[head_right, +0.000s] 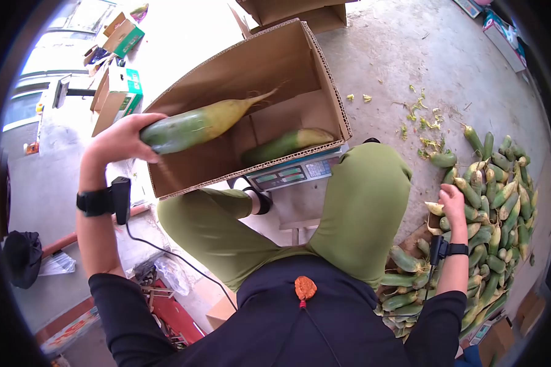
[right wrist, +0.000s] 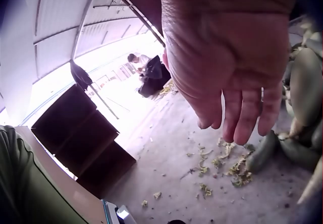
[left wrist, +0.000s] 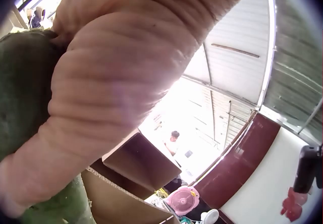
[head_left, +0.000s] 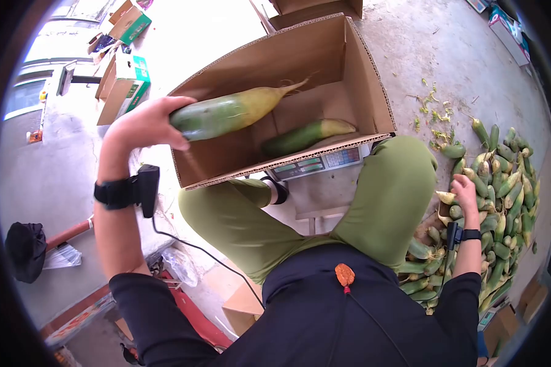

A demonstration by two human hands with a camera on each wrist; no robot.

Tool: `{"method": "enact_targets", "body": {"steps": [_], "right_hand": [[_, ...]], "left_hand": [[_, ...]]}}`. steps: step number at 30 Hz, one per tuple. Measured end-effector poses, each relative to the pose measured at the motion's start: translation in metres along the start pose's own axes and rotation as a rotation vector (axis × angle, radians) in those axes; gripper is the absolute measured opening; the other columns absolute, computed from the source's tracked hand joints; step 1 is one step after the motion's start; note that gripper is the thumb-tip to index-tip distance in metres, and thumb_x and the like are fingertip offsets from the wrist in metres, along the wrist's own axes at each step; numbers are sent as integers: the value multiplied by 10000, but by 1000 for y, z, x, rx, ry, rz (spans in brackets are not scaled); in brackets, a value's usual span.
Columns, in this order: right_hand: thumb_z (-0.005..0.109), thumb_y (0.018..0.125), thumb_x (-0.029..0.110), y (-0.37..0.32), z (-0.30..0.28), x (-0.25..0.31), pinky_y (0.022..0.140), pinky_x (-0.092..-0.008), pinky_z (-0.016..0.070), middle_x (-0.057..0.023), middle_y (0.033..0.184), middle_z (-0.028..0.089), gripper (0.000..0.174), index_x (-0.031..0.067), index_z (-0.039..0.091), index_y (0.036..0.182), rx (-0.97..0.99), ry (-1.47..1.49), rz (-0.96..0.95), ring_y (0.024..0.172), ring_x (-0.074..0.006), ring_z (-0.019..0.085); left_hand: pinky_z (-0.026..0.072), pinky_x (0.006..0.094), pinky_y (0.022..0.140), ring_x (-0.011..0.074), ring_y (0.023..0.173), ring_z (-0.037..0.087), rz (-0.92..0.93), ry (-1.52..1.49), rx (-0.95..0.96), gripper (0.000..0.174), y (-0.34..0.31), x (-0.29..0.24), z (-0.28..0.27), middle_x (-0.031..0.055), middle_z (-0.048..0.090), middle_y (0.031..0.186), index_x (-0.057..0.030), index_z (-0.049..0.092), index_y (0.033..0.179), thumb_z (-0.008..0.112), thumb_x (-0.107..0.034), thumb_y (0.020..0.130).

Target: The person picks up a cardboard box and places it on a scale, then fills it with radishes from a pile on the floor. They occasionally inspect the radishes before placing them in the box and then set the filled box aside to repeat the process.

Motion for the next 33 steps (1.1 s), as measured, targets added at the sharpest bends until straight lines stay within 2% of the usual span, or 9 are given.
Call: {"method": "enact_targets", "body": {"steps": [4, 14, 18, 19, 21, 22, 26, 31, 33], "right_hand": [[578, 816, 83, 2, 31, -37, 602, -259, 482, -88, 860, 637, 272, -40, 593, 1058, 20, -5, 30, 680, -147, 588], [582, 813, 137, -54, 54, -164, 418, -273, 404, -40, 754, 607, 276, 25, 609, 1064, -34, 103, 489, 526, -119, 521], [597, 813, 154, -79, 59, -196, 377, -290, 375, -17, 688, 572, 247, 61, 616, 1040, -95, 54, 598, 499, -121, 512], [604, 811, 159, -85, 61, -199, 371, -291, 369, -18, 684, 568, 247, 62, 615, 1038, -124, 67, 607, 493, -119, 507], [632, 793, 153, -94, 66, -210, 438, -317, 434, -44, 730, 611, 305, 41, 601, 1075, -97, 13, 674, 537, -150, 549], [660, 775, 152, -95, 69, -220, 637, -344, 505, -101, 893, 655, 375, 19, 582, 1117, -100, -57, 641, 718, -208, 619], [703, 740, 193, -108, 87, -230, 906, -356, 441, -165, 1165, 575, 479, 15, 551, 1159, -78, -94, 712, 1072, -270, 555], [711, 676, 197, -124, 123, -166, 945, -461, 393, -96, 1147, 545, 491, 106, 538, 1126, 238, -949, 410, 1136, -267, 486], [660, 719, 169, -128, 143, -168, 940, -493, 354, -56, 1093, 569, 372, 153, 550, 1074, 197, -1078, 263, 1081, -225, 512]], "left_hand": [[465, 283, 821, 194, 883, 586, -15, 157, 86, 695, 56, -30, 16, 115, 623, 970, -3, 493, 1233, 763, -124, 604], [381, 353, 986, 306, 1195, 460, -96, 318, 288, 842, 165, -2, 81, 172, 459, 1322, -99, 347, 1381, 747, -332, 678], [361, 357, 1008, 293, 1204, 462, 70, 182, 341, 781, 183, 17, 108, 180, 492, 1296, -131, 348, 1389, 715, -203, 704], [435, 330, 931, 272, 1096, 548, 91, 237, 319, 770, 181, 13, 108, 172, 557, 1208, -134, 352, 1387, 693, -178, 698], [406, 323, 965, 246, 1134, 521, 117, 323, 301, 719, 187, 30, 110, 157, 548, 1229, -124, 352, 1387, 660, -144, 737], [389, 326, 982, 241, 1158, 501, 60, 166, 313, 688, 189, 38, 108, 153, 537, 1246, -112, 350, 1386, 638, -126, 762], [362, 323, 1004, 214, 1187, 466, -33, -152, 315, 612, 175, 19, 88, 134, 526, 1259, -82, 352, 1383, 589, -93, 819], [382, 291, 969, 151, 1107, 485, -27, -375, 201, 578, 144, -18, 65, 93, 540, 1224, -89, 369, 1376, 577, -94, 837], [391, 276, 949, 125, 1072, 491, -47, -426, 107, 567, 131, -26, 53, 70, 544, 1214, -94, 378, 1373, 576, -98, 842]]}}
Point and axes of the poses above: each hand's wrist, its own y-axis towards the middle knuckle, its own z-axis out of the palm, x = y × z, the point moved 6 cm from there along y, towards the middle knuckle
